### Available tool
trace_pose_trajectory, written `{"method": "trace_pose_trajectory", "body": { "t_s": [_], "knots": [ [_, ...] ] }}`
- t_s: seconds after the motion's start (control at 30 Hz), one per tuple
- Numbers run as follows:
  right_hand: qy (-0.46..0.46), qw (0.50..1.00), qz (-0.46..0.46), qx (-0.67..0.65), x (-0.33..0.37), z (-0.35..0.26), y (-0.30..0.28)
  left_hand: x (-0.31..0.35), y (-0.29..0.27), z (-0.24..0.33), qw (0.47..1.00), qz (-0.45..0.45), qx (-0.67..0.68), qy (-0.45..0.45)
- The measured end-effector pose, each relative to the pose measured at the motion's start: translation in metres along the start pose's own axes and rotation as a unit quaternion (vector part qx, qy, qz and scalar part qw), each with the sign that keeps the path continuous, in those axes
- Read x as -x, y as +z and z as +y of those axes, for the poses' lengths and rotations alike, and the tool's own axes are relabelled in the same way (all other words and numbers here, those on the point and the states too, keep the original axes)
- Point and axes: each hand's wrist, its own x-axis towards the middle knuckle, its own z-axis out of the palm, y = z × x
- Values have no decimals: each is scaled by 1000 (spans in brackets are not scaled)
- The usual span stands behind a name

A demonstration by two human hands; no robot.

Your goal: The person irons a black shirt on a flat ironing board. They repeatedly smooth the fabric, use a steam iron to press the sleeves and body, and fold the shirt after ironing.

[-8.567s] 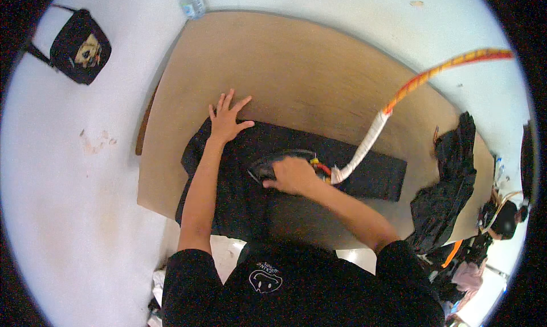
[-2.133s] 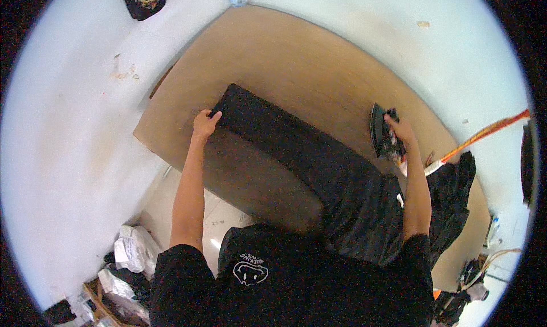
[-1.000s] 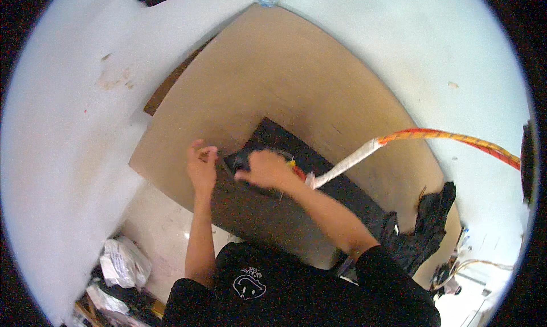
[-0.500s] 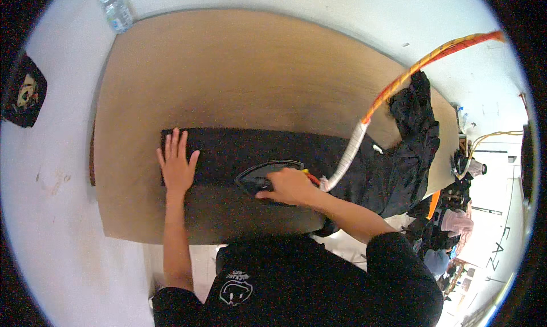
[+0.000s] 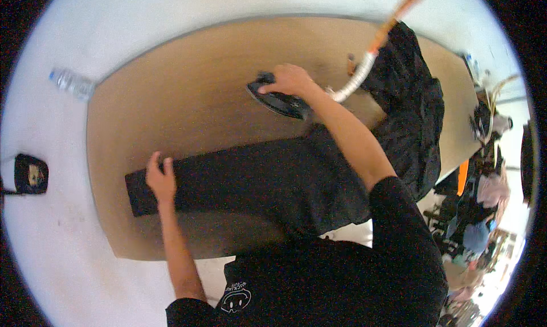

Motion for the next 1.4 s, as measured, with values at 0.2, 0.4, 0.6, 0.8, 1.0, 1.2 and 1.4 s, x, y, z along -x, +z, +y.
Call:
{"method": "trace_pose_trajectory", "body": {
  "t_s": [0.2,0.4,0.6,0.8,1.0,1.2,1.4],
  "knots": [
    [-47,927,372,-9,81,-46,47,71,134,170,948,-67,-83,300],
    [158,912,364,-104,313,36,118,81,78,142,960,-110,57,251],
    [220,946,237,-28,441,81,105,112,-3,126,950,-82,115,279],
    [135,882,409,-188,453,0,44,139,-158,64,956,98,106,255],
    [28,980,104,-165,496,-79,37,223,-255,-12,977,-135,37,158],
    [-4,950,116,-289,556,-59,-32,261,-358,-57,952,-10,181,246],
    [73,957,151,-236,348,-30,-10,92,-248,-51,986,83,31,141]
  ]
}}
